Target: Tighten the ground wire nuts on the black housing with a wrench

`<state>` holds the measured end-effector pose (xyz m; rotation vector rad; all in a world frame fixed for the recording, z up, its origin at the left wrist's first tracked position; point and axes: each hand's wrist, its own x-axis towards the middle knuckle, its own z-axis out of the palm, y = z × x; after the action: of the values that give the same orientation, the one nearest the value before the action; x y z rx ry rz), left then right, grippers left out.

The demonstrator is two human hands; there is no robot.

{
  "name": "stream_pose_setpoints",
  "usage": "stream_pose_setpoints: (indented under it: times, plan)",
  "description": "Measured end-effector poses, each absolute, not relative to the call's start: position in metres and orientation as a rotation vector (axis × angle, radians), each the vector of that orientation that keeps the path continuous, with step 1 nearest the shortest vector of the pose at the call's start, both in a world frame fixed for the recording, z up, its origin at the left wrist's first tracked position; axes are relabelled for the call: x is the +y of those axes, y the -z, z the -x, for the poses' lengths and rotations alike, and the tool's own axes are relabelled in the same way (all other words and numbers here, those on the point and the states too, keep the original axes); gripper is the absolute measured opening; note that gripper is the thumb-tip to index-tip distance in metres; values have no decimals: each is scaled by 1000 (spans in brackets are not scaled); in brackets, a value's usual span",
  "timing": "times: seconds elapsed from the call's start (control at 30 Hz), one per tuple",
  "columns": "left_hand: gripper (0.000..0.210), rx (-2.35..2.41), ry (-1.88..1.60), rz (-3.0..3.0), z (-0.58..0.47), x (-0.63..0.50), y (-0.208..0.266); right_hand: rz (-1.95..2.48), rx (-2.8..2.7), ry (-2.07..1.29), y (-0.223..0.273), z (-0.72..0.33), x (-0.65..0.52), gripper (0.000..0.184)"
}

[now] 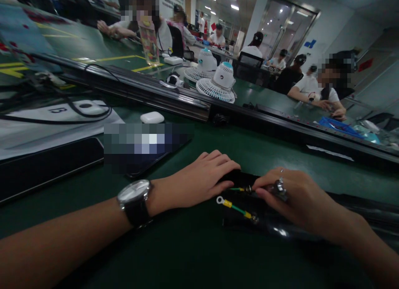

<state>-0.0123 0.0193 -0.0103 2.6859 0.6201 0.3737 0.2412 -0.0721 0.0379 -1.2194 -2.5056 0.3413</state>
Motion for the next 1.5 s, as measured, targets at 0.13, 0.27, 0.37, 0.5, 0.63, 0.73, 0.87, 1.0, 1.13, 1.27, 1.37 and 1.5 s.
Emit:
stream_pose_setpoints:
  times: [0.13,0.27,0.37,0.5,0.63,0.73,0.87,1.0,1.13,1.27,1.37,1.5]
  plan:
    - [31,611,-372,-2692,13,20,11,1183,-2562,-444,-43,-249,-70,16]
    - [32,619,-357,-2703,13,20,10,1146,-2564,-501,-45,-251,-69,19]
    - [32,626,-356,-2703,12,19,9,1127,-2601,-499,-48,-252,-69,19]
    - [32,628,-344,-2703,12,19,7,1239,-2457,-439,-50,-256,-70,16]
    - [32,624,-347,-2701,12,19,6,1380,-2361,-374,-47,-256,-68,19]
    - [31,614,-371,-2700,12,19,7,1406,-2392,-393,-43,-253,-67,19]
    - [30,603,-371,-2707,12,19,7,1410,-2399,-429,-40,-250,-65,17]
    - [31,603,-375,-2708,12,19,7,1422,-2350,-440,-40,-251,-67,16]
    - [32,613,-377,-2697,13,19,8,1377,-2273,-410,-42,-248,-71,14]
    - [32,605,-381,-2691,12,19,9,1354,-2275,-402,-42,-243,-74,12]
    - [31,610,-382,-2693,12,19,9,1360,-2281,-402,-38,-241,-74,14]
    - [31,613,-390,-2702,12,19,9,1351,-2335,-404,-35,-241,-71,17]
